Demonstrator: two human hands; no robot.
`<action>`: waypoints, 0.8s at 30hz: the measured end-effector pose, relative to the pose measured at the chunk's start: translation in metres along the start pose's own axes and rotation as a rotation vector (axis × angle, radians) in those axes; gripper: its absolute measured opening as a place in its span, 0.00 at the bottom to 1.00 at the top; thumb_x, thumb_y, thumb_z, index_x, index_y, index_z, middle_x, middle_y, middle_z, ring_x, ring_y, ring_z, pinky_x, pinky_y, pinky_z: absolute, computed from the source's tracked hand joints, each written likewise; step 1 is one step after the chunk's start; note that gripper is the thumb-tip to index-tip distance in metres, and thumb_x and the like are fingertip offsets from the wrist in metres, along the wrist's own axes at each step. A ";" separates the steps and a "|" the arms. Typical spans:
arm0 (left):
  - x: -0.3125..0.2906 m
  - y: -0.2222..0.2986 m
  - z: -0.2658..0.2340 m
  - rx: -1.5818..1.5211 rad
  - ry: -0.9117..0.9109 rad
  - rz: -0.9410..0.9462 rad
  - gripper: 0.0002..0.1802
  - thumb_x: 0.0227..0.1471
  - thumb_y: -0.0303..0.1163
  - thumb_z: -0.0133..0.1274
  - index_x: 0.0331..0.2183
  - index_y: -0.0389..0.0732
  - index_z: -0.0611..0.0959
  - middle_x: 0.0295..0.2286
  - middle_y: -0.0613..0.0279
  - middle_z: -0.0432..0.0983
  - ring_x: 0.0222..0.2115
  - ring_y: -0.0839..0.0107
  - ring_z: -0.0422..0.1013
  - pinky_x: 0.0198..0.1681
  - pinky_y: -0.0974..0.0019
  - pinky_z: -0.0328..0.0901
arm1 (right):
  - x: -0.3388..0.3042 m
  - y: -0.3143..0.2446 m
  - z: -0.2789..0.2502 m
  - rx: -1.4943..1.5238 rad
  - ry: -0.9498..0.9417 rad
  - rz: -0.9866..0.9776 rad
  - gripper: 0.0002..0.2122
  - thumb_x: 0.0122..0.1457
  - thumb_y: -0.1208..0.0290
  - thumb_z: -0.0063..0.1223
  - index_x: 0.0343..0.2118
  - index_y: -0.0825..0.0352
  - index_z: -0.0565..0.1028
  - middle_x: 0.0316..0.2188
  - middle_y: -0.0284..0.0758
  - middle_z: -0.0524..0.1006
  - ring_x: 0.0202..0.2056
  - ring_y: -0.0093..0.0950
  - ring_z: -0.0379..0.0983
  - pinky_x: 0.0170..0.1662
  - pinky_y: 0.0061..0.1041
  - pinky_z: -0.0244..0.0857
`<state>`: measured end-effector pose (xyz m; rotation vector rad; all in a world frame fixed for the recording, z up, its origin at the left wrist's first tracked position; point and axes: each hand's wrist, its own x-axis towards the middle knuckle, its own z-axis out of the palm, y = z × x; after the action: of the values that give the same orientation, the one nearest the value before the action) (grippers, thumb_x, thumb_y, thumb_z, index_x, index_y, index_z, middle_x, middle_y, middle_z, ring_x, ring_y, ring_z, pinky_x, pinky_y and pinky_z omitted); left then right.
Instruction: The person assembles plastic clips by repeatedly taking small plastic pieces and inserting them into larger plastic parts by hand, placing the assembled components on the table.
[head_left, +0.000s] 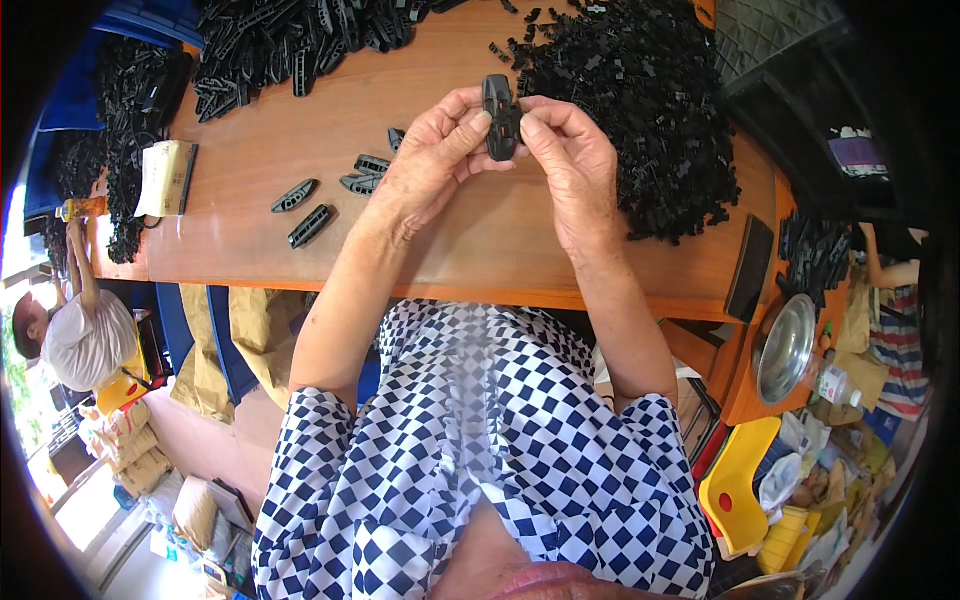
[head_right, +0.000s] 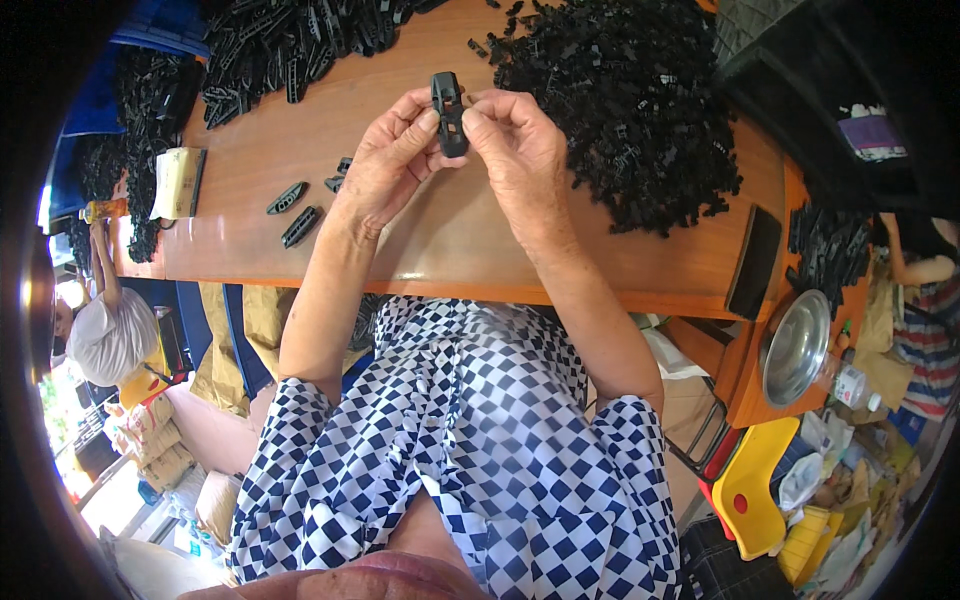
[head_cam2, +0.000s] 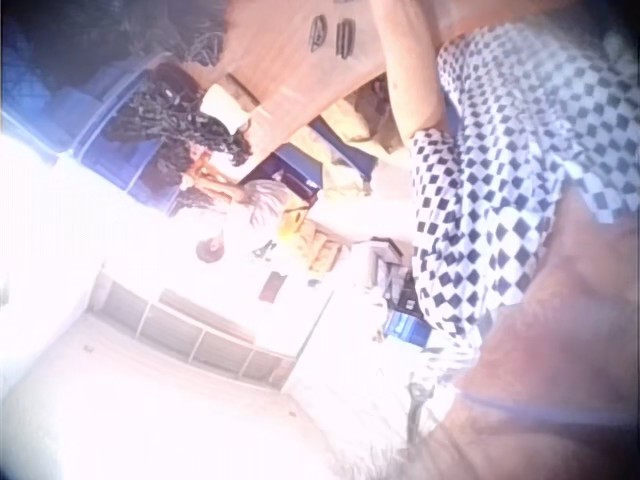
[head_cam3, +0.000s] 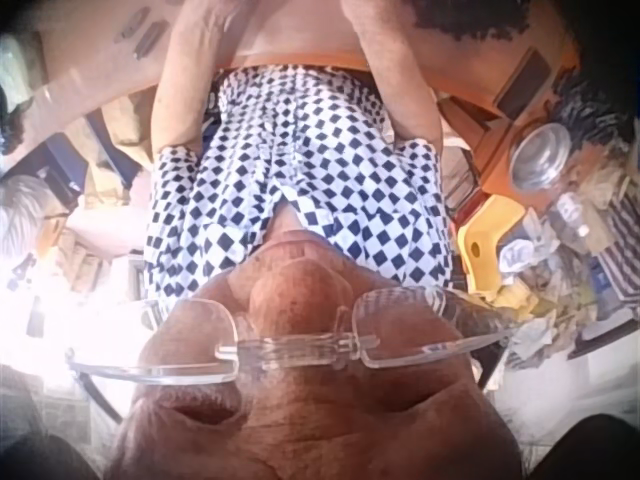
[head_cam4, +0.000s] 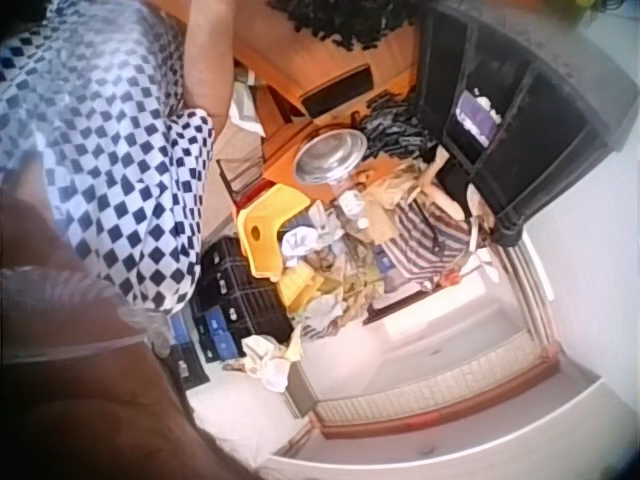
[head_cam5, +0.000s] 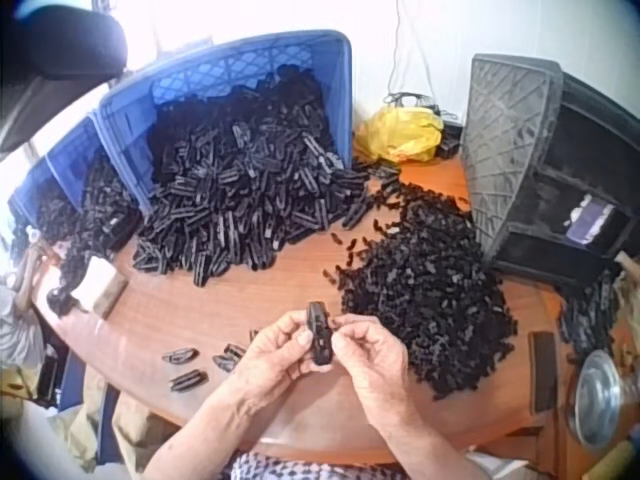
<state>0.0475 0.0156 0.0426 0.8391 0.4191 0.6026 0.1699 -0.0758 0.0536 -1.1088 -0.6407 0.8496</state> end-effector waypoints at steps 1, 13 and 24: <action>0.000 0.003 -0.001 0.028 -0.025 -0.030 0.17 0.60 0.31 0.46 0.49 0.35 0.71 0.35 0.59 0.76 0.32 0.71 0.76 0.35 0.70 0.74 | 0.000 -0.004 -0.003 -0.103 -0.022 -0.015 0.03 0.58 0.77 0.53 0.31 0.72 0.74 0.34 0.30 0.72 0.33 0.17 0.72 0.35 0.19 0.68; -0.004 0.012 -0.008 0.517 -0.079 -0.129 0.19 0.60 0.35 0.47 0.49 0.35 0.74 0.34 0.64 0.77 0.31 0.78 0.74 0.30 0.79 0.66 | 0.024 -0.039 -0.024 -1.012 -0.660 -0.685 0.04 0.49 0.81 0.53 0.27 0.71 0.70 0.27 0.37 0.66 0.29 0.33 0.70 0.31 0.30 0.67; -0.016 0.013 -0.009 0.650 -0.235 -0.057 0.23 0.55 0.27 0.52 0.52 0.34 0.70 0.43 0.60 0.73 0.44 0.74 0.69 0.48 0.70 0.64 | 0.034 -0.030 -0.020 -1.142 -0.755 -0.690 0.05 0.49 0.77 0.53 0.21 0.69 0.70 0.24 0.35 0.65 0.29 0.30 0.69 0.32 0.28 0.67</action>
<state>0.0255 0.0172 0.0491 1.4961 0.4262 0.3021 0.2122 -0.0631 0.0766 -1.3700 -2.1701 0.1976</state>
